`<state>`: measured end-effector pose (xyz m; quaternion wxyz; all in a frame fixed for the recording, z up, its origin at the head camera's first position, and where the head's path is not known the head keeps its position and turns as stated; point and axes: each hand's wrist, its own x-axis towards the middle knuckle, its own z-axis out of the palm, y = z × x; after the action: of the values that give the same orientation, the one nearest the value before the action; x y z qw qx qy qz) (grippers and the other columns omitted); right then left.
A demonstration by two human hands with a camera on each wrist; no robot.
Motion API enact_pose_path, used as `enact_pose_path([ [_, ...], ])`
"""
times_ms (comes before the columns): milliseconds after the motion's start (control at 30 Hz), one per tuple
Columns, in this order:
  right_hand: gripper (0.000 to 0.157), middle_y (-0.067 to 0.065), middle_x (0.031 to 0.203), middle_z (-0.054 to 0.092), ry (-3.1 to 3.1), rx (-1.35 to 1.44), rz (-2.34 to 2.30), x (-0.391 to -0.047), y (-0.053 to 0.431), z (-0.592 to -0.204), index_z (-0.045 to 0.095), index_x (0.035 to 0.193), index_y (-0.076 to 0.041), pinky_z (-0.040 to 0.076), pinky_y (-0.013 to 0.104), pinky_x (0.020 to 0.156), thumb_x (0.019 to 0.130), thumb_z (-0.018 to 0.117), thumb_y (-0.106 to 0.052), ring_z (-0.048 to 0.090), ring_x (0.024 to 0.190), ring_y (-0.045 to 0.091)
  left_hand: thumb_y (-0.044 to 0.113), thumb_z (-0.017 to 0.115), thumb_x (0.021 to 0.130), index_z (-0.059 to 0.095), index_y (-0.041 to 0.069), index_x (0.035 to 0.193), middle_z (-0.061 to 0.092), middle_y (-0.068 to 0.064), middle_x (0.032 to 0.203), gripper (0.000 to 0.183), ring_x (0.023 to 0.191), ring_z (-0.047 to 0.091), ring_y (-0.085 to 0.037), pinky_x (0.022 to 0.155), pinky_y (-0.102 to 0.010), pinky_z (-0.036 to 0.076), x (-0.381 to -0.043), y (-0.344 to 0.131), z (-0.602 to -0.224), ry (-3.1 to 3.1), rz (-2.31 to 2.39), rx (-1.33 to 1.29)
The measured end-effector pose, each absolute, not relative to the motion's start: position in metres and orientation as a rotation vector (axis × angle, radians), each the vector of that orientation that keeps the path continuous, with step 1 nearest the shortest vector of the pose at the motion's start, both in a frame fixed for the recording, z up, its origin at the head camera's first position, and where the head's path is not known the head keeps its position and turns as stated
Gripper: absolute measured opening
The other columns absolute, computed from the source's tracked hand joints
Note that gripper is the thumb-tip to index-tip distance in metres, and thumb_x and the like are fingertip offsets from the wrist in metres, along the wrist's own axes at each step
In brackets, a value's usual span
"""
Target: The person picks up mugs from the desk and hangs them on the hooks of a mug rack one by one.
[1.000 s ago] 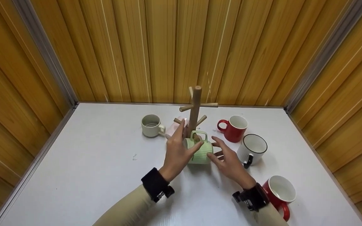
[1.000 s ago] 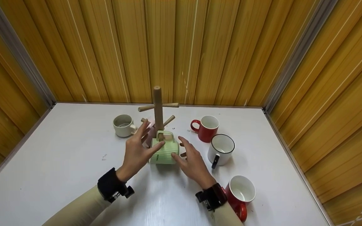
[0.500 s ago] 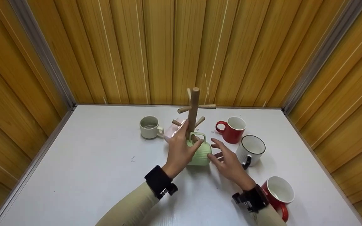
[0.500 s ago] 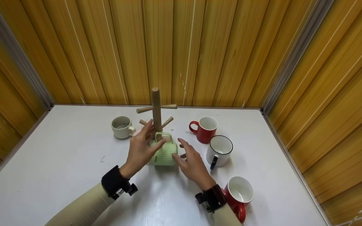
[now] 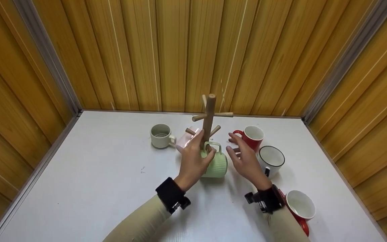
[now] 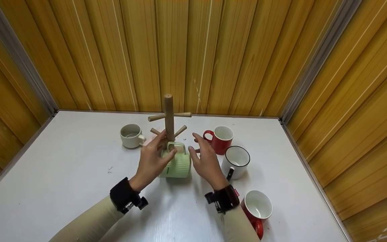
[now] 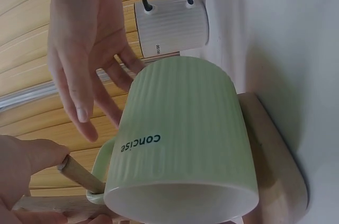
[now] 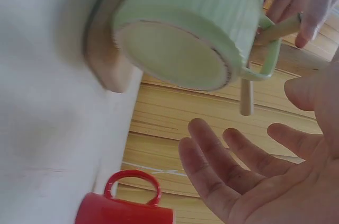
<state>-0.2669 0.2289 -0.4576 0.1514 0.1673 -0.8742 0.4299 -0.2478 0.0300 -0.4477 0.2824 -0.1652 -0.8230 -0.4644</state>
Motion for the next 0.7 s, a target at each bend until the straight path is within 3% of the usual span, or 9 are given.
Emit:
enact_pose_path([
  [233,0.047,0.025,0.135,0.062,-2.53,0.608,1.092,-0.299,0.217,-0.433,0.05,0.15,-0.006,0.057,0.054,0.089,0.104,0.06,-0.01,0.071,0.099,0.036,0.012,0.082,0.086,0.053,-0.007,0.142,0.066,-0.019,0.131,0.066,0.123,0.062,-0.032,0.106,-0.045,0.049,-0.251,0.033,-0.449,-2.201,-1.242,-0.447],
  [433,0.045,0.02,0.145,0.057,-2.642,0.636,1.002,-0.317,0.217,-0.428,0.052,0.15,-0.008,0.054,0.053,0.094,0.105,0.057,-0.011,0.069,0.108,0.036,0.013,0.082,0.087,0.054,-0.007,0.142,0.066,-0.018,0.131,0.064,0.125,0.061,-0.03,0.108,-0.042,0.047,-0.252,0.038,-0.453,-2.211,-1.252,-0.468],
  [700,0.035,0.018,0.134,0.065,-2.646,0.687,0.978,-0.326,0.222,-0.43,0.061,0.14,-0.005,0.054,0.054,0.092,0.105,0.058,-0.01,0.069,0.108,0.038,0.013,0.083,0.086,0.057,-0.005,0.139,0.067,-0.016,0.129,0.062,0.122,0.062,-0.03,0.107,-0.042,0.048,-0.25,0.043,-0.455,-2.192,-1.251,-0.475],
])
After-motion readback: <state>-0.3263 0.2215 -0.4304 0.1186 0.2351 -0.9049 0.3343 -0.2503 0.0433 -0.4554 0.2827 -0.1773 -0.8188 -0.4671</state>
